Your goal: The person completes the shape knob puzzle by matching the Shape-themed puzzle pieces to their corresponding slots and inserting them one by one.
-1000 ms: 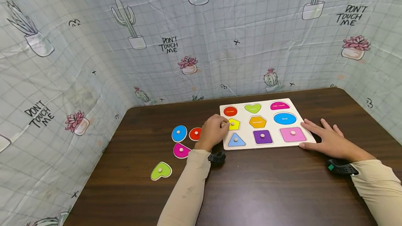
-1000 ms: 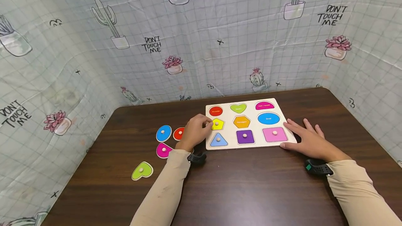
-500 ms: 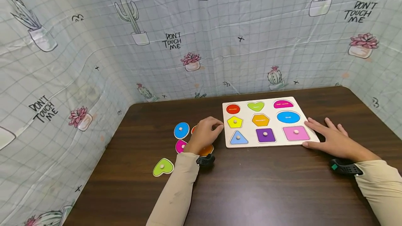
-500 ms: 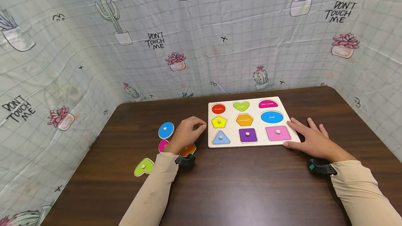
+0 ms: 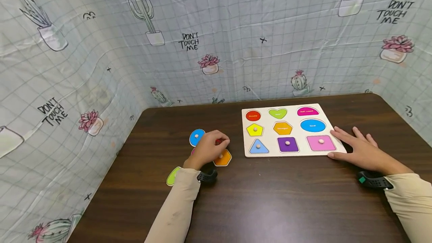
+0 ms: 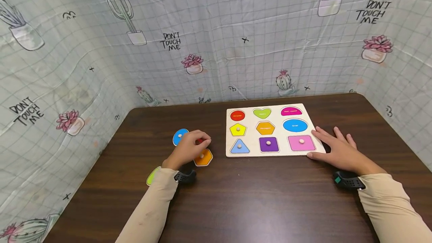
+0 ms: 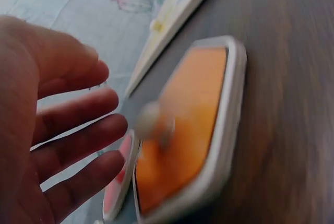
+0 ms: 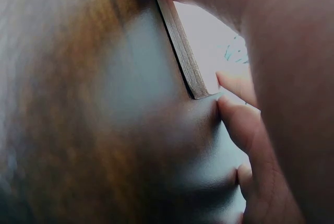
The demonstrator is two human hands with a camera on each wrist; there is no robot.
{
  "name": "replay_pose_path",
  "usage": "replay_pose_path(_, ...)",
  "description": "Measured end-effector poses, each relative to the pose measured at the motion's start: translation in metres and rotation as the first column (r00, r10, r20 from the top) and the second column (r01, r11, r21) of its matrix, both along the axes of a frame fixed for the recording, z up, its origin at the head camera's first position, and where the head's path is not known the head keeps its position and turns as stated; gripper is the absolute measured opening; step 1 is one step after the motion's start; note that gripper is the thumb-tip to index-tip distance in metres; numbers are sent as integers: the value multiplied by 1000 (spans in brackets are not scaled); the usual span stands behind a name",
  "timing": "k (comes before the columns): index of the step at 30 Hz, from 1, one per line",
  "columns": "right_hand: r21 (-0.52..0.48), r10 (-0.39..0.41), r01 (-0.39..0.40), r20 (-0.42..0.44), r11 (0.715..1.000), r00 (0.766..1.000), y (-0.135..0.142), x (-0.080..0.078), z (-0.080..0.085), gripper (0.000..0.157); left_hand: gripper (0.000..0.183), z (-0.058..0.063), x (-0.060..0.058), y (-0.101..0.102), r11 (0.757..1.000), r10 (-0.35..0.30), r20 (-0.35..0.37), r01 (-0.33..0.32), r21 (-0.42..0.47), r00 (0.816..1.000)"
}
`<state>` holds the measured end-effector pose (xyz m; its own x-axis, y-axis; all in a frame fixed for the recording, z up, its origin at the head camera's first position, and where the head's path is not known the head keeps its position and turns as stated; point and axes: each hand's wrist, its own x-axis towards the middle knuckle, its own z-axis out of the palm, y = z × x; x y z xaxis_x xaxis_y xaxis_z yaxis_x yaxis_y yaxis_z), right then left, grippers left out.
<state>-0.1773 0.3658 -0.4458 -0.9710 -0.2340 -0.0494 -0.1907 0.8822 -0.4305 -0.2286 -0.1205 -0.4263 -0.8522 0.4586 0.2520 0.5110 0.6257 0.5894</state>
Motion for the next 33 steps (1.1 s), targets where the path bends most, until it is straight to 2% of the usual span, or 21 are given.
replay_pose_path(7,0,2,-2,-1,1000,1000,0,0,-1,92,13,-1,5,-17,999,-42,19,42,20,999)
replay_pose_path(15,-1,1,-1,-9,1000,1000,-1,-1,0,93,8,-2,12,-27,996,-77,0,77,32,997)
replay_pose_path(22,3,1,-1,-3,1000,1000,0,0,1,93,8,-3,16,-31,998,-58,4,58,-27,998)
replay_pose_path(28,2,5,-5,-6,1000,1000,-1,0,1,93,9,-3,20,-34,993,-92,-27,90,-80,995)
replay_pose_path(33,3,7,-7,-14,1000,1000,-1,-1,1,92,11,-3,22,-35,990,-102,-21,100,-97,995)
